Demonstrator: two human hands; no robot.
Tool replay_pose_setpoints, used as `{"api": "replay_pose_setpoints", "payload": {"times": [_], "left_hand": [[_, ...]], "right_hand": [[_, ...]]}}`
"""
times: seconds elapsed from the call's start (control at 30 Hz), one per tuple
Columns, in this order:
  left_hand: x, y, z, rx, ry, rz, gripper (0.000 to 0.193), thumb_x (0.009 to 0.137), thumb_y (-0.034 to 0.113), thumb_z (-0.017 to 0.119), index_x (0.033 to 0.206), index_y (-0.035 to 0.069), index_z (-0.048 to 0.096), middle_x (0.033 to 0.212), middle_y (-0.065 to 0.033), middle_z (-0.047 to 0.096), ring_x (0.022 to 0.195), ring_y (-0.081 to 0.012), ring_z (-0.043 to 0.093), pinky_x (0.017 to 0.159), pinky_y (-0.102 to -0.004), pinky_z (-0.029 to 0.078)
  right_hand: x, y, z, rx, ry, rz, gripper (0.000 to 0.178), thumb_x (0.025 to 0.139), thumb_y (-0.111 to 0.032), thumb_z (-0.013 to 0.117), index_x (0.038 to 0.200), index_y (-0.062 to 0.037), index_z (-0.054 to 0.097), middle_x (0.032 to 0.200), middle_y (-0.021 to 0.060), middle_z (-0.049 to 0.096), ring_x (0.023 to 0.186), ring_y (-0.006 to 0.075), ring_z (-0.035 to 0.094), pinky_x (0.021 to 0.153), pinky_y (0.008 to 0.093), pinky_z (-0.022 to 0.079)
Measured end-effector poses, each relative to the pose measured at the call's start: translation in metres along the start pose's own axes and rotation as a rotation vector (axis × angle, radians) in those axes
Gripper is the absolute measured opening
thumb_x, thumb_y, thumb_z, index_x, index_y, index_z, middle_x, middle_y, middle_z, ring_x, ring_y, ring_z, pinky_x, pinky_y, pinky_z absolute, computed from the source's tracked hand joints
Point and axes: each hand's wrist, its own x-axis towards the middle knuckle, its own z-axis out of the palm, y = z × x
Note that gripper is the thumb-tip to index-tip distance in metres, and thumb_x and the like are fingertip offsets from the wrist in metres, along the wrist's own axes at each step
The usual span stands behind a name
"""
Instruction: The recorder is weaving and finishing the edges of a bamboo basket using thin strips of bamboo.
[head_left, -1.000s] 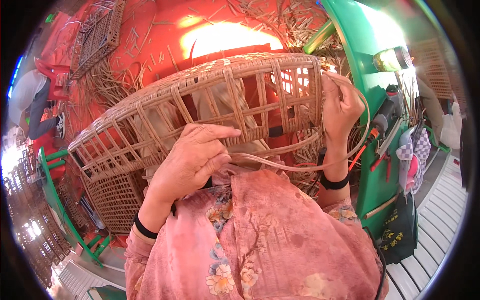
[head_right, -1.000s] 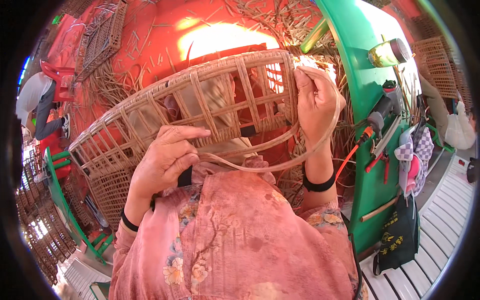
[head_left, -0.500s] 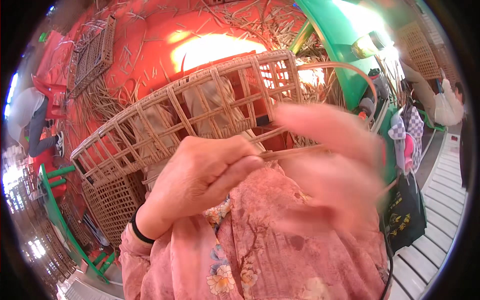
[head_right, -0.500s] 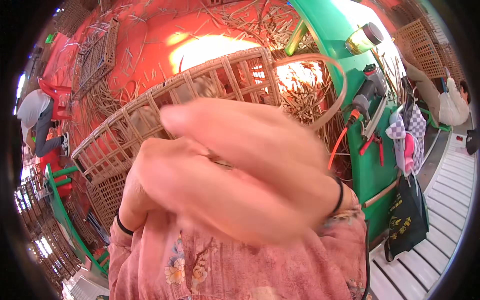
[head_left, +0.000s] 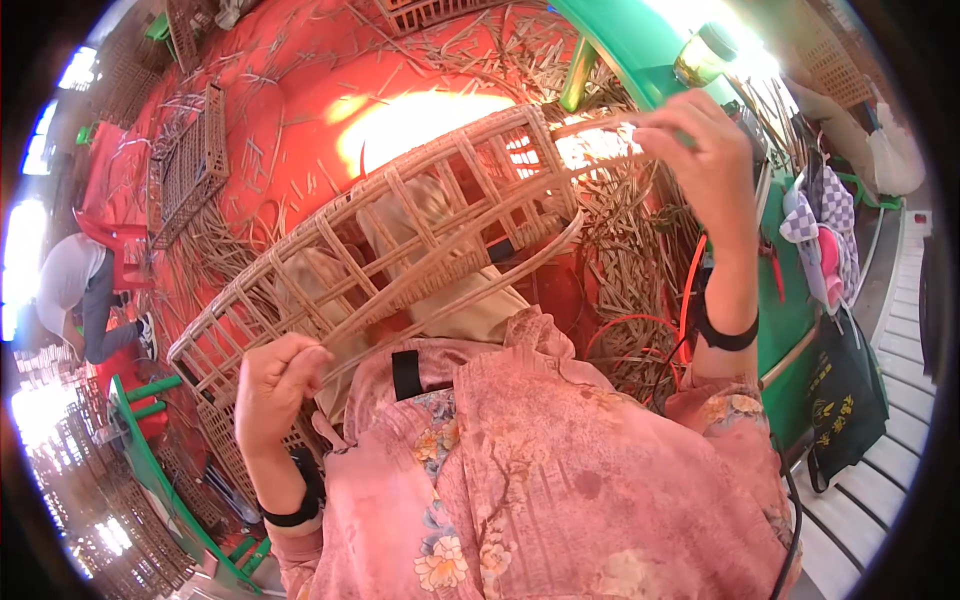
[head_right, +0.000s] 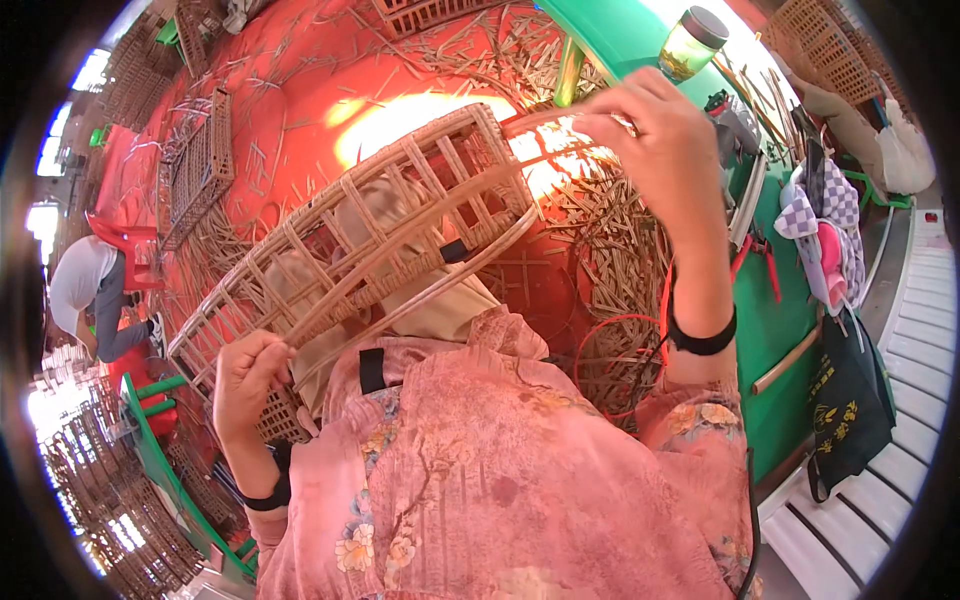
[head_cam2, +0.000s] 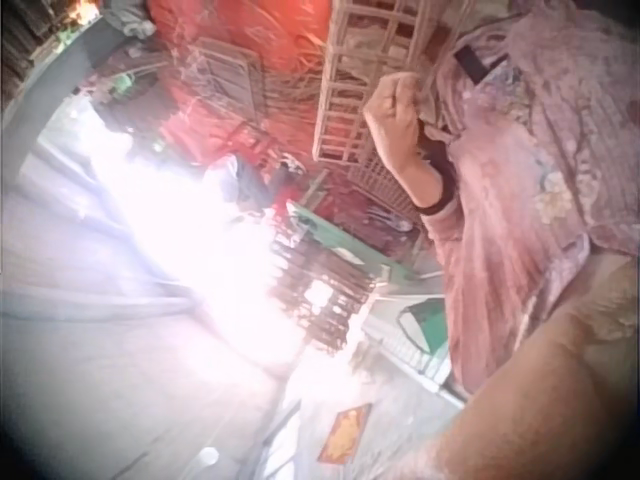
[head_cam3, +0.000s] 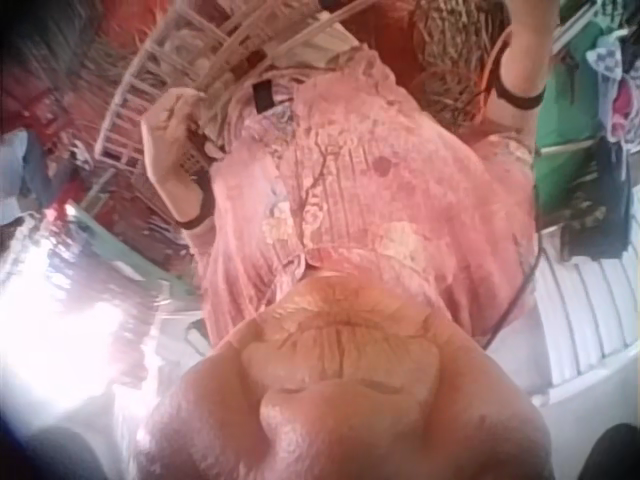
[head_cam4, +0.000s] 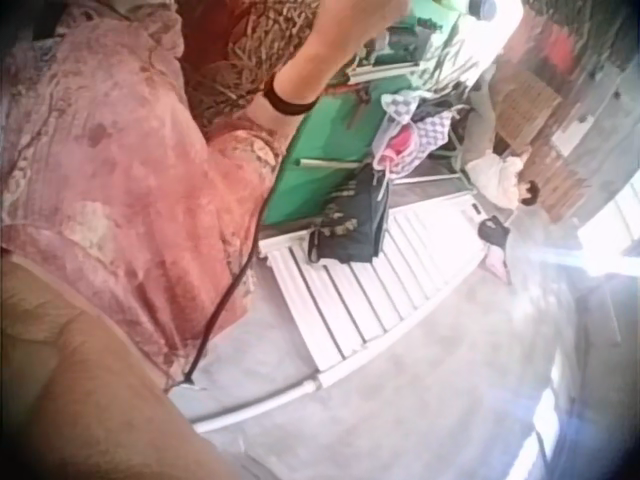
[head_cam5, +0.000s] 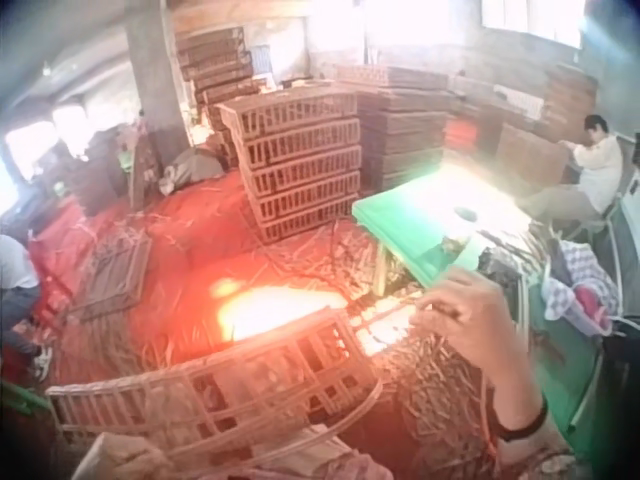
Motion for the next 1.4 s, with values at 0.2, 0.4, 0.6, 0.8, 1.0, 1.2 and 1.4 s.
{"api": "replay_pose_setpoints", "payload": {"times": [0.2, 0.4, 0.6, 0.8, 1.0, 1.2, 1.4], "left_hand": [[0.036, 0.047, 0.063, 0.081, -0.127, 0.278, 0.018, 0.1, 0.015, 0.068, 0.095, -0.002, 0.073, 0.072, -0.0074, 0.067, 0.061, -0.0141, 0.063, 0.059, -0.0292, 0.05], [0.06, 0.074, 0.071, 0.205, -0.212, 0.439, 0.016, 0.099, 0.015, 0.07, 0.099, 0.0, 0.073, 0.075, -0.0107, 0.067, 0.067, -0.0207, 0.066, 0.065, -0.0328, 0.052], [0.075, 0.066, 0.062, 0.134, -0.107, 0.17, 0.015, 0.1, 0.013, 0.068, 0.097, 0.0, 0.071, 0.078, -0.005, 0.065, 0.068, -0.0129, 0.059, 0.065, -0.0294, 0.049], [0.107, 0.073, 0.103, 0.136, -0.011, 0.443, 0.015, 0.103, 0.015, 0.066, 0.106, 0.001, 0.069, 0.092, -0.0031, 0.067, 0.076, -0.008, 0.06, 0.07, -0.025, 0.049], [0.132, 0.081, 0.149, 0.75, 0.095, 0.602, 0.02, 0.099, 0.01, 0.061, 0.117, 0.004, 0.056, 0.111, -0.0162, 0.068, 0.082, -0.0374, 0.071, 0.072, -0.046, 0.057], [0.149, 0.073, 0.167, 0.813, 0.223, 0.644, 0.017, 0.097, 0.006, 0.059, 0.112, 0.005, 0.053, 0.101, -0.0167, 0.066, 0.077, -0.0394, 0.07, 0.066, -0.0499, 0.054], [0.153, 0.069, 0.16, 0.387, 0.206, 0.572, 0.015, 0.098, 0.004, 0.063, 0.11, 0.008, 0.057, 0.087, -0.0159, 0.069, 0.079, -0.0337, 0.072, 0.068, -0.0436, 0.054]], "right_hand": [[-0.043, -0.108, 0.034, 0.384, -0.03, -0.513, 0.045, 0.09, -0.032, 0.079, 0.122, -0.0019, 0.069, 0.113, 0.0113, 0.073, 0.101, 0.0312, 0.072, 0.086, 0.0428, 0.058], [-0.036, -0.094, 0.029, 0.41, -0.332, -0.37, 0.03, 0.091, -0.031, 0.078, 0.109, -0.007, 0.073, 0.089, 0.0062, 0.072, 0.076, 0.0223, 0.071, 0.063, 0.035, 0.055], [-0.022, -0.031, 0.004, 0.426, -0.142, -0.119, 0.013, 0.087, -0.014, 0.084, 0.088, -0.0026, 0.078, 0.08, 0.007, 0.072, 0.067, 0.0136, 0.065, 0.059, 0.0268, 0.048], [-0.013, -0.004, 0.0, 0.378, -0.049, 0.203, 0.012, 0.088, -0.009, 0.083, 0.093, 0.0003, 0.077, 0.078, 0.0091, 0.071, 0.065, 0.0112, 0.063, 0.059, 0.0269, 0.047], [-0.021, -0.011, -0.001, 0.186, 0.024, 0.187, 0.011, 0.088, -0.009, 0.082, 0.091, 0.0005, 0.076, 0.076, 0.0101, 0.069, 0.065, 0.0123, 0.064, 0.059, 0.0285, 0.047], [-0.016, 0.001, 0.012, 0.328, -0.11, 0.134, 0.013, 0.089, -0.011, 0.081, 0.09, 0.0007, 0.075, 0.072, 0.0054, 0.068, 0.063, 0.0092, 0.06, 0.058, 0.0269, 0.045], [-0.008, 0.048, 0.037, 0.559, -0.273, 0.462, 0.016, 0.094, -0.016, 0.079, 0.091, 0.0, 0.078, 0.069, -0.0042, 0.06, 0.066, 0.0031, 0.048, 0.057, 0.0239, 0.038]]}}
